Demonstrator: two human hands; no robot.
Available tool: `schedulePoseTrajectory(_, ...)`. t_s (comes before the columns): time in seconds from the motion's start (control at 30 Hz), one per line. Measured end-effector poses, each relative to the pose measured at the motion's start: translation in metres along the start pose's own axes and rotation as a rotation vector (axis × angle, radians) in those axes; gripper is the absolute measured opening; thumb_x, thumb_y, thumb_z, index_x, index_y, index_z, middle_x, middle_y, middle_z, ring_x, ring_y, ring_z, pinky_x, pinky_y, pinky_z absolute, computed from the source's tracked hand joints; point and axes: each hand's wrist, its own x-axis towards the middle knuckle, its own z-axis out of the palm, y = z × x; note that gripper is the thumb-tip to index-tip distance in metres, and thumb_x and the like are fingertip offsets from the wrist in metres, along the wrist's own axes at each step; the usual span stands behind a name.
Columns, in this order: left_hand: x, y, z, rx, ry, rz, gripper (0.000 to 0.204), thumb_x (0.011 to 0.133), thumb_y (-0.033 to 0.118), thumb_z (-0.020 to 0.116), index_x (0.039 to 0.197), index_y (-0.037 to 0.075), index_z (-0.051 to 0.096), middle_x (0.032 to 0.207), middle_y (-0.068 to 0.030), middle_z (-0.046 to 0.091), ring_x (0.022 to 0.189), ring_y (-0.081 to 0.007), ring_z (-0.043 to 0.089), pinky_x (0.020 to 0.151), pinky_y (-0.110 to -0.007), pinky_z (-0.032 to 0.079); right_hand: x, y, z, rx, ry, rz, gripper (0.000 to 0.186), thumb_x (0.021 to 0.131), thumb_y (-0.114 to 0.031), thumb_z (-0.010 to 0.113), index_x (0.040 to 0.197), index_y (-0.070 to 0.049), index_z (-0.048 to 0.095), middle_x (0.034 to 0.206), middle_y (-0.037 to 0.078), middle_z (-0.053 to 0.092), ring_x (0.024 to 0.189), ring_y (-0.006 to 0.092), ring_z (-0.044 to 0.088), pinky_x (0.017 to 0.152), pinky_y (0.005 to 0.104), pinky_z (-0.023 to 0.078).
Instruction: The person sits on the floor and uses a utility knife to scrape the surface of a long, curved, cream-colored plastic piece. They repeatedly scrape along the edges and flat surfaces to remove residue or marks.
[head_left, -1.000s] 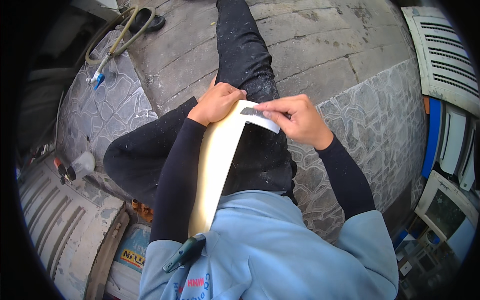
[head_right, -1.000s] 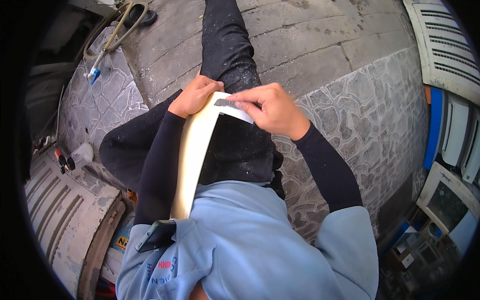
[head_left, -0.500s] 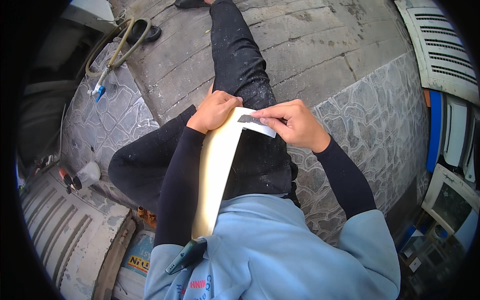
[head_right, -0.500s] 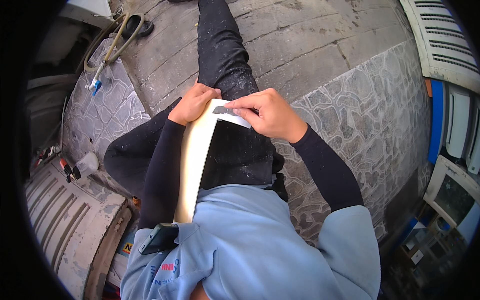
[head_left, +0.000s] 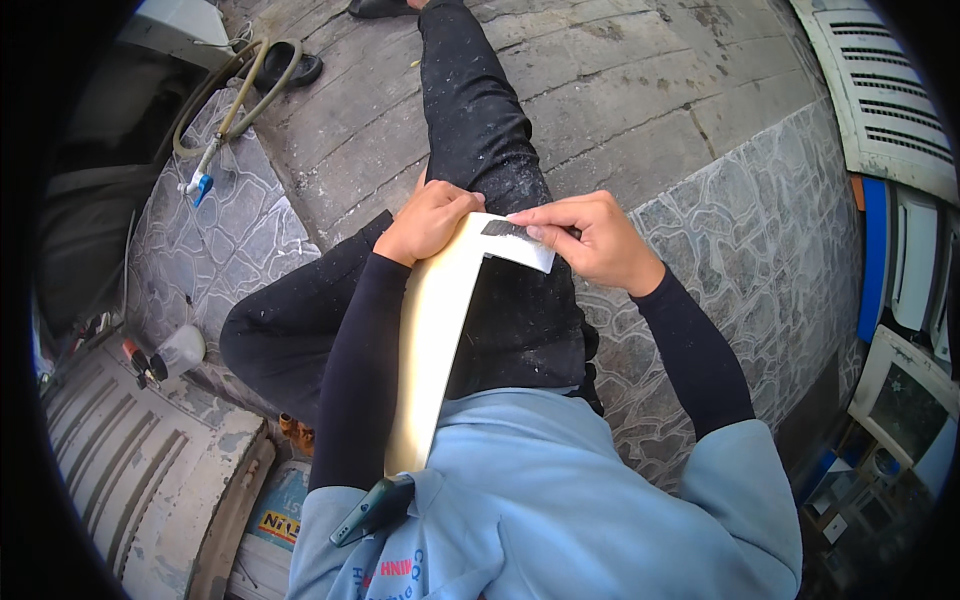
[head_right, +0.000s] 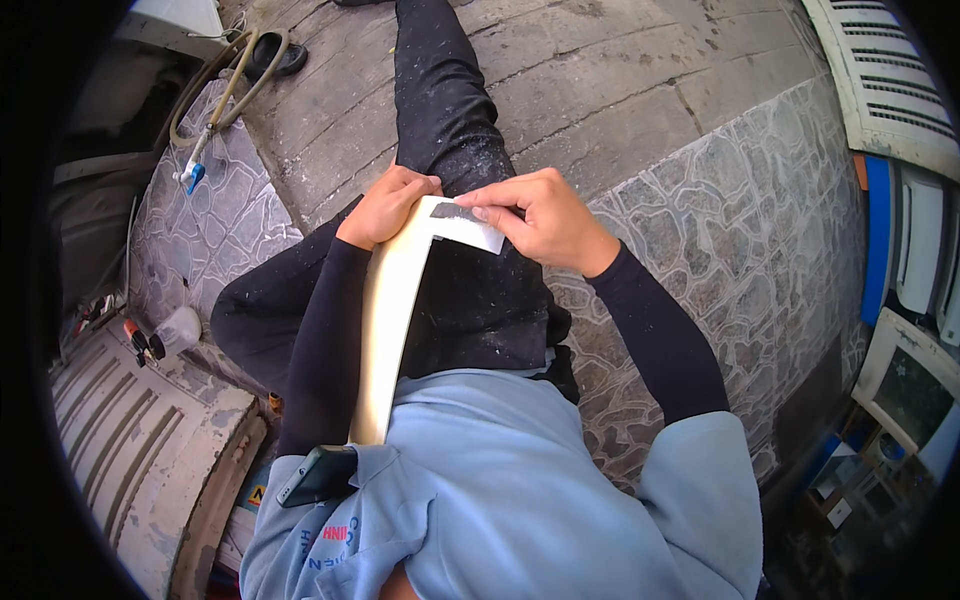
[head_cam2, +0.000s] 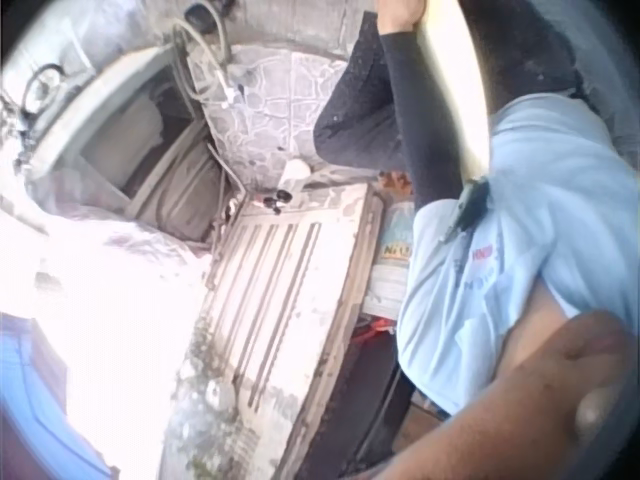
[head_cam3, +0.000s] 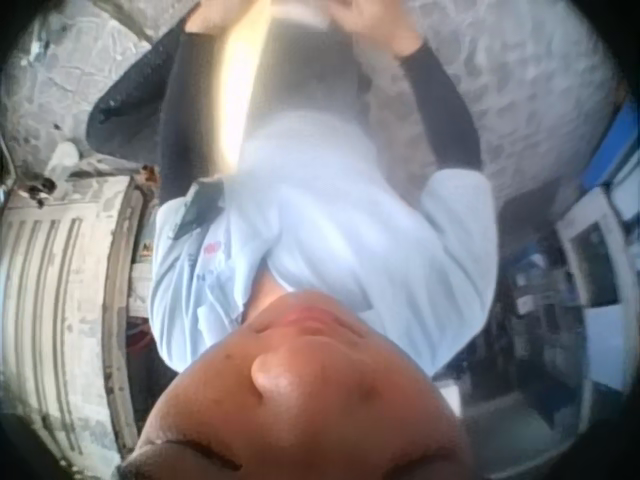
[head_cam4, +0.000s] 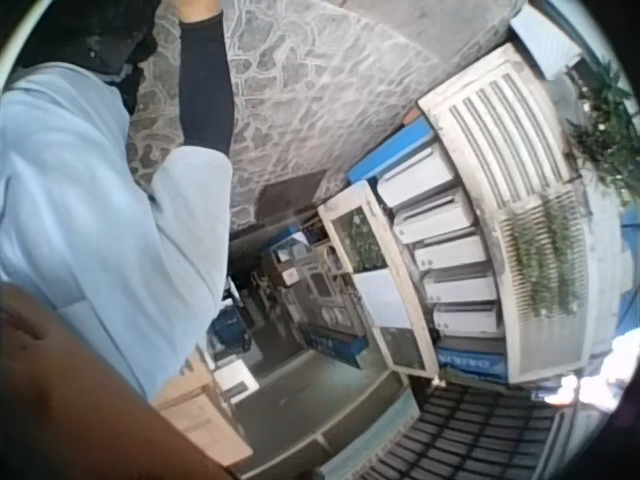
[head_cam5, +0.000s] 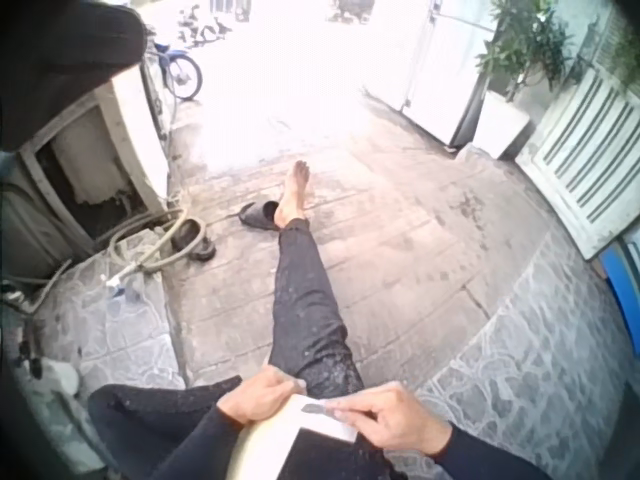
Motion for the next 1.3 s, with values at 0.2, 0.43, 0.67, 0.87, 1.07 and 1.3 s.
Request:
schedulePoseTrajectory(0.2, -0.001, -0.003, 0.001, -0.054, 0.005, 0.031, 0.047, 0.109, 0.028, 0.054, 0.093, -0.009, 0.076, 0.076, -0.0156, 0.073, 0.073, -0.0195, 0.066, 0.075, -0.035, 0.052, -0.007, 0.003, 0.011, 0.048, 0.073, -0.03, 0.021, 0.097, -0.005, 0.075, 0.115, -0.004, 0.085, 0.092, 0.019, 0.082, 0.073, 0.0196, 0.077, 0.067, 0.0317, 0.057)
schedulePoseTrajectory(0.43, 0.0, 0.003, -0.003, -0.077, 0.013, 0.023, 0.046, 0.109, 0.028, 0.054, 0.092, -0.009, 0.076, 0.074, -0.0141, 0.072, 0.071, -0.0178, 0.065, 0.073, -0.035, 0.051, -0.003, 0.003, 0.003, 0.008, 0.066, -0.008, 0.021, 0.098, -0.006, 0.075, 0.116, -0.003, 0.084, 0.098, 0.019, 0.083, 0.085, 0.0239, 0.082, 0.076, 0.0323, 0.062)
schedulePoseTrajectory(0.67, 0.0, -0.003, 0.001, -0.027, 0.093, 0.121, 0.045, 0.108, 0.028, 0.055, 0.092, -0.009, 0.076, 0.073, -0.0142, 0.072, 0.069, -0.0181, 0.064, 0.072, -0.035, 0.051, -0.003, 0.002, -0.002, -0.002, 0.031, -0.002, 0.021, 0.099, -0.005, 0.073, 0.116, -0.003, 0.084, 0.098, 0.019, 0.083, 0.084, 0.0246, 0.082, 0.076, 0.0331, 0.062)
schedulePoseTrajectory(0.87, 0.002, -0.004, -0.003, -0.09, 0.04, 0.057, 0.046, 0.108, 0.027, 0.055, 0.087, -0.009, 0.074, 0.071, -0.0125, 0.07, 0.069, -0.0164, 0.062, 0.071, -0.035, 0.05, 0.006, 0.005, -0.001, 0.013, 0.069, -0.01, 0.021, 0.097, -0.005, 0.074, 0.116, -0.003, 0.085, 0.099, 0.02, 0.083, 0.085, 0.0261, 0.082, 0.077, 0.0336, 0.063)
schedulePoseTrajectory(1.07, -0.001, 0.0, -0.002, -0.096, 0.012, 0.024, 0.047, 0.109, 0.027, 0.053, 0.089, -0.009, 0.075, 0.075, -0.0133, 0.072, 0.069, -0.019, 0.063, 0.072, -0.035, 0.051, 0.009, 0.007, -0.002, -0.01, 0.063, 0.014, 0.022, 0.099, -0.006, 0.075, 0.118, -0.001, 0.084, 0.102, 0.019, 0.084, 0.089, 0.0228, 0.082, 0.08, 0.033, 0.062)
schedulePoseTrajectory(1.3, 0.0, -0.007, 0.003, -0.089, 0.089, 0.08, 0.046, 0.109, 0.028, 0.056, 0.093, -0.01, 0.077, 0.078, -0.0158, 0.075, 0.074, -0.0194, 0.068, 0.075, -0.035, 0.052, 0.015, 0.006, -0.005, -0.021, 0.035, 0.024, 0.022, 0.098, -0.003, 0.074, 0.118, -0.002, 0.084, 0.104, 0.019, 0.084, 0.092, 0.0224, 0.083, 0.083, 0.0322, 0.063)
